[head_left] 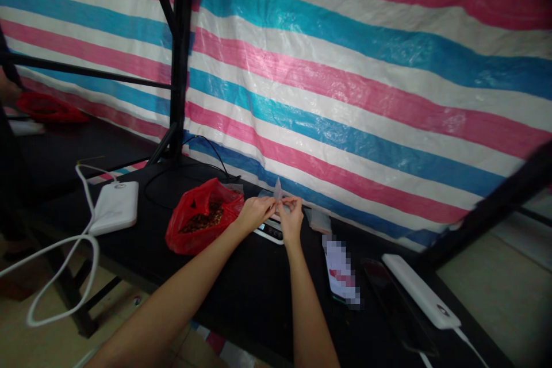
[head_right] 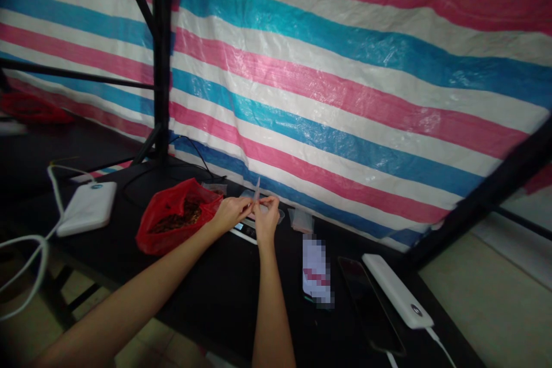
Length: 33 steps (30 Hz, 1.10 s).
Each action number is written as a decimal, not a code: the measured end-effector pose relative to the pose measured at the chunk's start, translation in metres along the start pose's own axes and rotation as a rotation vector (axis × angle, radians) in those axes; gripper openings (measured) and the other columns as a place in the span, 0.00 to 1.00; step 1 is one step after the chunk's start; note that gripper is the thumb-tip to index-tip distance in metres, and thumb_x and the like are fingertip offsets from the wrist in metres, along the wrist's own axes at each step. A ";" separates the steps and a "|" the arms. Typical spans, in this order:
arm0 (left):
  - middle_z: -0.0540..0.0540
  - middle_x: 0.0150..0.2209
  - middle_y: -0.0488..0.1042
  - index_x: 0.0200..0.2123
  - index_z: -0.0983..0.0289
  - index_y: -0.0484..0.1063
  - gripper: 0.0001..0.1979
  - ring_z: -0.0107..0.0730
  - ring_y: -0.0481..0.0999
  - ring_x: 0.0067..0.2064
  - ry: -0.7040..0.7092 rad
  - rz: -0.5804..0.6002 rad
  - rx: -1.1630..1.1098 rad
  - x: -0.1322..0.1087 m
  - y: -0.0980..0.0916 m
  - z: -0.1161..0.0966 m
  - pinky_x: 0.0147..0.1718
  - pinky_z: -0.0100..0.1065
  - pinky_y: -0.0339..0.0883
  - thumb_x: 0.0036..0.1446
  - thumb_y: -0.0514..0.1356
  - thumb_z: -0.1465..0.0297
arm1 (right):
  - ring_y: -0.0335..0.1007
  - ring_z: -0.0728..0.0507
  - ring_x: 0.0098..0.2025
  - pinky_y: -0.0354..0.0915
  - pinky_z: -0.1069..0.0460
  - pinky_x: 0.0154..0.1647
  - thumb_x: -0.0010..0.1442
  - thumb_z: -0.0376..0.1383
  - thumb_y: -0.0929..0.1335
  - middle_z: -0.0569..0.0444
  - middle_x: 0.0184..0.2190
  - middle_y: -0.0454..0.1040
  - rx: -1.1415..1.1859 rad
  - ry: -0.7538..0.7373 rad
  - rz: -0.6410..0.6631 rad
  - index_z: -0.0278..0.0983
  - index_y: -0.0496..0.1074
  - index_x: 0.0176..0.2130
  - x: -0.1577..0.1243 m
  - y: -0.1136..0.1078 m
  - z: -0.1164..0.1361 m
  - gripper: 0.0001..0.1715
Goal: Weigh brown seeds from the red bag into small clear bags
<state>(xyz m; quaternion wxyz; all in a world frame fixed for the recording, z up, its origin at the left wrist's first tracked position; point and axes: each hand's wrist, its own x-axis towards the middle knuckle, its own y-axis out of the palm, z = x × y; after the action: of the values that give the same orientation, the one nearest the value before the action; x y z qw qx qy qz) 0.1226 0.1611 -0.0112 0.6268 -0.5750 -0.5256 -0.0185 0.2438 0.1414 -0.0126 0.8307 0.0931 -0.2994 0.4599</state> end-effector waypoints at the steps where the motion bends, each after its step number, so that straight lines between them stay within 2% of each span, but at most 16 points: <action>1: 0.53 0.27 0.71 0.33 0.64 0.68 0.12 0.27 0.70 0.28 0.004 0.012 -0.006 0.000 -0.001 0.000 0.28 0.26 0.56 0.60 0.47 0.68 | 0.71 0.48 0.29 0.68 0.54 0.27 0.47 0.41 0.65 0.57 0.29 0.70 0.013 0.023 0.022 0.38 0.58 0.33 0.000 -0.001 -0.002 0.13; 5: 0.52 0.29 0.72 0.35 0.63 0.68 0.11 0.27 0.70 0.30 0.023 0.059 -0.016 0.000 0.000 -0.001 0.28 0.26 0.56 0.60 0.47 0.67 | 0.70 0.46 0.27 0.67 0.54 0.20 0.52 0.44 0.61 0.54 0.27 0.72 -0.036 0.110 0.228 0.35 0.67 0.33 0.001 -0.004 -0.006 0.15; 8: 0.51 0.29 0.72 0.35 0.62 0.68 0.10 0.27 0.70 0.30 -0.004 0.054 -0.031 -0.001 0.000 -0.002 0.28 0.26 0.55 0.60 0.47 0.68 | 0.71 0.45 0.29 0.68 0.53 0.25 0.54 0.44 0.59 0.52 0.28 0.74 -0.076 0.048 0.329 0.34 0.72 0.32 0.001 -0.007 -0.004 0.19; 12: 0.49 0.27 0.71 0.32 0.62 0.67 0.11 0.28 0.70 0.29 -0.084 0.045 -0.078 0.002 -0.003 -0.002 0.27 0.26 0.55 0.60 0.47 0.67 | 0.72 0.44 0.32 0.68 0.53 0.32 0.55 0.43 0.60 0.51 0.30 0.76 -0.116 -0.065 0.289 0.34 0.74 0.34 0.001 -0.008 0.003 0.19; 16: 0.50 0.27 0.71 0.28 0.63 0.67 0.10 0.28 0.70 0.30 -0.116 0.074 -0.089 0.002 -0.004 -0.002 0.28 0.26 0.56 0.58 0.49 0.69 | 0.73 0.44 0.29 0.66 0.53 0.32 0.56 0.41 0.61 0.50 0.29 0.77 -0.293 -0.145 0.283 0.36 0.76 0.32 -0.001 -0.010 0.005 0.17; 21: 0.51 0.24 0.70 0.25 0.64 0.67 0.07 0.29 0.69 0.27 -0.166 0.088 -0.004 0.001 -0.003 -0.006 0.26 0.27 0.54 0.53 0.52 0.71 | 0.72 0.42 0.26 0.64 0.52 0.30 0.56 0.39 0.62 0.47 0.23 0.76 -0.553 -0.077 0.158 0.35 0.77 0.30 -0.001 -0.016 0.000 0.17; 24: 0.50 0.22 0.67 0.22 0.64 0.65 0.08 0.28 0.67 0.25 -0.205 0.011 -0.007 0.001 -0.003 -0.006 0.25 0.28 0.52 0.51 0.52 0.70 | 0.72 0.44 0.25 0.63 0.53 0.29 0.56 0.39 0.61 0.48 0.24 0.76 -0.516 -0.112 0.140 0.35 0.75 0.31 -0.002 -0.015 0.002 0.17; 27: 0.48 0.21 0.63 0.24 0.63 0.62 0.05 0.27 0.63 0.23 -0.234 -0.077 -0.076 0.002 -0.004 0.000 0.23 0.28 0.50 0.50 0.52 0.69 | 0.71 0.46 0.25 0.64 0.54 0.29 0.56 0.40 0.60 0.50 0.27 0.76 -0.385 -0.188 0.214 0.34 0.74 0.32 -0.003 -0.009 0.007 0.16; 30: 0.46 0.22 0.60 0.26 0.63 0.60 0.05 0.26 0.60 0.23 -0.191 -0.109 -0.146 0.002 -0.006 0.006 0.23 0.27 0.49 0.50 0.53 0.68 | 0.70 0.47 0.24 0.64 0.54 0.28 0.55 0.41 0.62 0.51 0.28 0.76 -0.327 -0.193 0.256 0.35 0.72 0.31 -0.004 -0.006 0.010 0.15; 33: 0.46 0.22 0.58 0.25 0.63 0.57 0.07 0.24 0.59 0.23 -0.122 -0.106 -0.207 0.002 -0.005 0.005 0.23 0.27 0.48 0.51 0.53 0.67 | 0.69 0.47 0.23 0.63 0.54 0.28 0.54 0.42 0.63 0.53 0.26 0.75 -0.344 -0.171 0.234 0.36 0.72 0.29 -0.003 -0.009 0.011 0.13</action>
<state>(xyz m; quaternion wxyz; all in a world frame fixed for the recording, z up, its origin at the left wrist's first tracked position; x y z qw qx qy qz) 0.1172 0.1642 -0.0078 0.5292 -0.6080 -0.5876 -0.0704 0.2453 0.1288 -0.0042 0.7469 -0.0468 -0.4514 0.4859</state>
